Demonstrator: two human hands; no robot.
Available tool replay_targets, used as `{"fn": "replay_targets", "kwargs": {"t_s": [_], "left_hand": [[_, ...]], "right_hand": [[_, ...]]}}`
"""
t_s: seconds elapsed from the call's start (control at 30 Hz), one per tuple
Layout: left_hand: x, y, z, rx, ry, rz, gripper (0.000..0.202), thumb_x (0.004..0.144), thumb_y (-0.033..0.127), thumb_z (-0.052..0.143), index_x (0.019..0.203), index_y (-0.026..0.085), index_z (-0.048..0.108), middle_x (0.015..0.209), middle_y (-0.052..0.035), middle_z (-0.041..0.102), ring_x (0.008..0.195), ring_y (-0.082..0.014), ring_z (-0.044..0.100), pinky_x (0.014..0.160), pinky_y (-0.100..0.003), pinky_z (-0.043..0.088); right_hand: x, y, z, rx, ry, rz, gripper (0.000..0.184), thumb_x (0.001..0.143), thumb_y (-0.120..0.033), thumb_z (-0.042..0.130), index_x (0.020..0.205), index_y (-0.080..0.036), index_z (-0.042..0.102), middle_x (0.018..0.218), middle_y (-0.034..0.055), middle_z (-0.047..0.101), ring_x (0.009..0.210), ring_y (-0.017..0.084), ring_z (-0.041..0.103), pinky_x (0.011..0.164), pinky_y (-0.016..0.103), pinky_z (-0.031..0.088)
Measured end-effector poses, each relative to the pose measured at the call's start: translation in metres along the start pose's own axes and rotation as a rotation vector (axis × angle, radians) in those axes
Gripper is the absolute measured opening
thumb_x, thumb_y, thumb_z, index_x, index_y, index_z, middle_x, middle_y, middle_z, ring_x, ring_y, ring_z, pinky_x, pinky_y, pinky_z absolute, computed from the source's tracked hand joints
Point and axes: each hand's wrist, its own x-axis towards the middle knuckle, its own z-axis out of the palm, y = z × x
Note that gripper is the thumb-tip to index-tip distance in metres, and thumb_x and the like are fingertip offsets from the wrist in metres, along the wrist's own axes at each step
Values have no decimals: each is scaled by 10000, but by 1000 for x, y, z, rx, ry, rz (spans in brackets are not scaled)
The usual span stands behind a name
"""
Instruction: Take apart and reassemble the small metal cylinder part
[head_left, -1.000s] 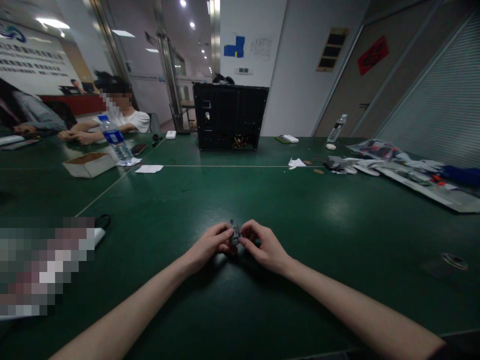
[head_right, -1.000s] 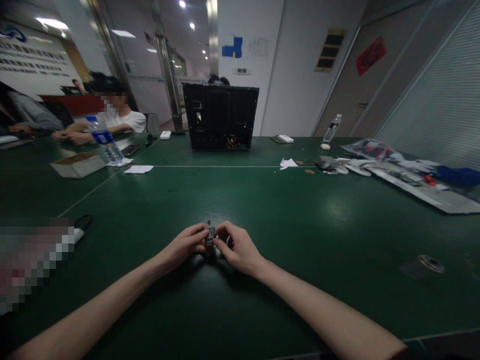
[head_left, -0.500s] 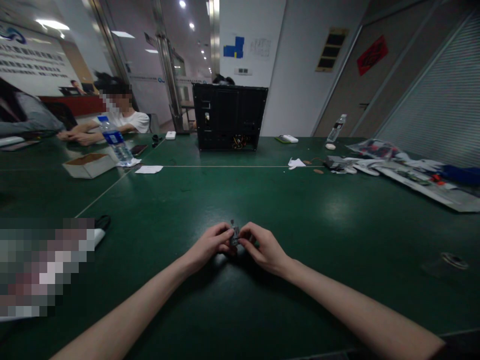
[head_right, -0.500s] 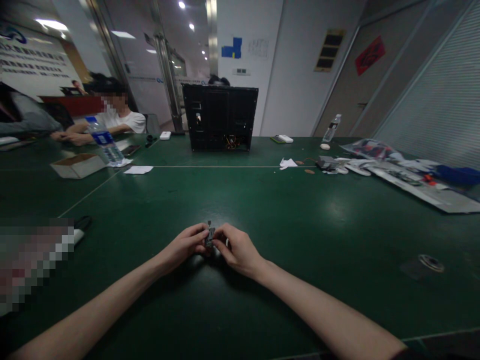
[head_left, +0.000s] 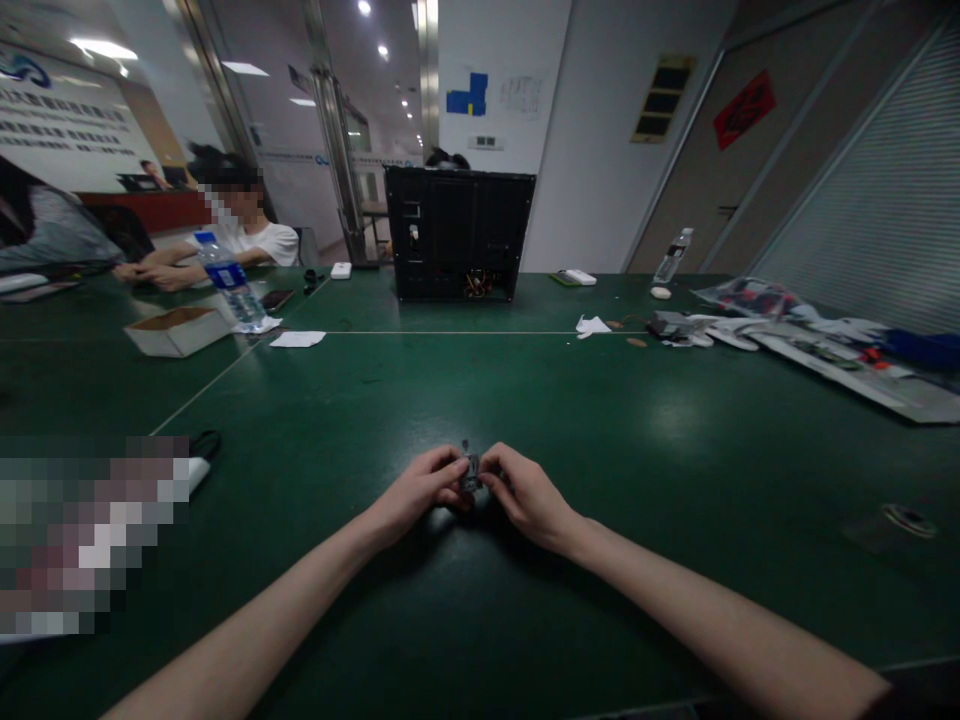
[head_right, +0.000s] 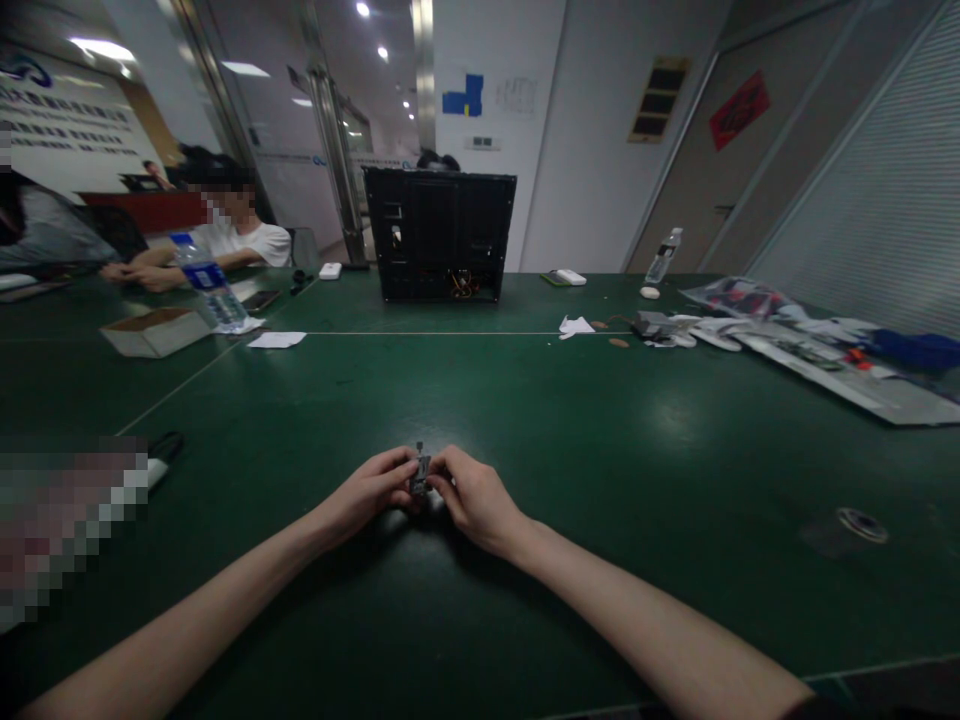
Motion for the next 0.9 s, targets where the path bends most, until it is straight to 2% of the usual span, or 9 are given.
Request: {"fn": "replay_targets", "kwargs": {"t_s": [0.23, 0.47, 0.9], "left_hand": [[-1, 2, 1, 6, 13, -17, 338, 803, 442, 630, 906, 126, 567, 810, -39, 592, 681, -129, 605, 648, -237, 500], [-1, 4, 1, 52, 0, -13, 325, 803, 436, 632, 900, 135, 554, 810, -21, 581, 679, -123, 605, 650, -229, 502], [-1, 3, 2, 53, -1, 1, 287, 845, 407, 591, 901, 131, 538, 804, -25, 578, 688, -121, 601, 653, -232, 503]], "right_hand": [[0, -4, -4, 19, -27, -28, 45, 876, -214, 493, 918, -199, 487, 824, 26, 537, 716, 140, 506, 661, 258, 411], [0, -2, -2, -6, -22, -90, 47, 893, -190, 459, 861, -203, 491, 823, 29, 514, 734, 147, 496, 655, 254, 400], [1, 0, 0, -23, 28, -72, 56, 894, -174, 423, 873, -200, 468, 821, 25, 505, 726, 146, 493, 664, 254, 388]]}}
